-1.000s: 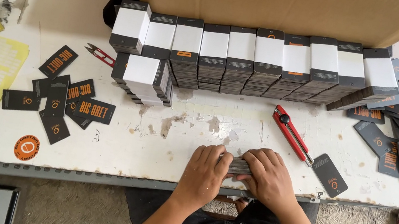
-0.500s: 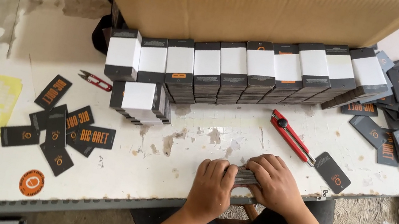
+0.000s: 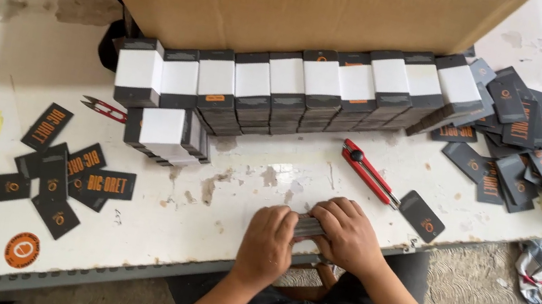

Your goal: The person assembles small black and white boxes by inserting stacks of cards into the packaging. They use a red utility knife to cut a white paper insert and then place the insert into the box with the cards.

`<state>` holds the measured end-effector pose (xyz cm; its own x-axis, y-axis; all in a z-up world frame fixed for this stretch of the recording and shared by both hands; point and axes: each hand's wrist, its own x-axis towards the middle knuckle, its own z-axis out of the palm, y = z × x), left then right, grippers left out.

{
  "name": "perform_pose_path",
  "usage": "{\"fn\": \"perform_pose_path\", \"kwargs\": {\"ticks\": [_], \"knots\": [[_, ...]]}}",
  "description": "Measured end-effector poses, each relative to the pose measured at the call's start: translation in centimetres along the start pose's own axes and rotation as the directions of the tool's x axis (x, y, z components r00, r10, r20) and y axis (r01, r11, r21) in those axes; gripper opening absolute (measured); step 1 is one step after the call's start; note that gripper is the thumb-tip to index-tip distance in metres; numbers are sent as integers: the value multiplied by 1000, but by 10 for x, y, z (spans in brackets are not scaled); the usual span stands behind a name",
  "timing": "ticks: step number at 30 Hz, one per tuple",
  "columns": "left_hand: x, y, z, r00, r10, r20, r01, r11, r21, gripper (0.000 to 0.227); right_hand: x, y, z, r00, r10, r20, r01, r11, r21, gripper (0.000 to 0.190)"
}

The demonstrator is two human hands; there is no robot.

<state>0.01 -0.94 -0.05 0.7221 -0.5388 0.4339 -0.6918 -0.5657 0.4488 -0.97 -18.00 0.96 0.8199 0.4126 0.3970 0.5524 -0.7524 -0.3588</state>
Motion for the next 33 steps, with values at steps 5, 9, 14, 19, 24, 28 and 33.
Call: {"fn": "perform_pose_path", "kwargs": {"ticks": [5,9,14,19,24,28,33], "knots": [[-16,-11,25,999,-41,-19,40,999,-30,21,-11,11,11,989,-42,-139,42,999,0,36],[-13,-14,22,996,-68,-57,61,991,-115,23,-9,15,7,989,-49,-140,57,997,55,37],[-13,-9,19,996,-87,-14,84,987,-135,26,-18,14,3,990,-20,-139,31,996,78,34],[-11,-5,17,996,-88,-1,87,990,-112,25,-44,13,-25,955,92,-280,-92,996,12,38],[-3,-1,8,998,-58,14,59,993,-104,21,-92,44,-47,891,212,-401,-271,958,-96,15],[-3,-3,9,997,-52,62,57,995,-82,24,-128,76,-58,795,358,-490,-502,842,-200,4],[2,-2,7,996,-60,70,66,995,-81,19,-186,143,-92,592,506,-627,-800,464,-381,14]]}}
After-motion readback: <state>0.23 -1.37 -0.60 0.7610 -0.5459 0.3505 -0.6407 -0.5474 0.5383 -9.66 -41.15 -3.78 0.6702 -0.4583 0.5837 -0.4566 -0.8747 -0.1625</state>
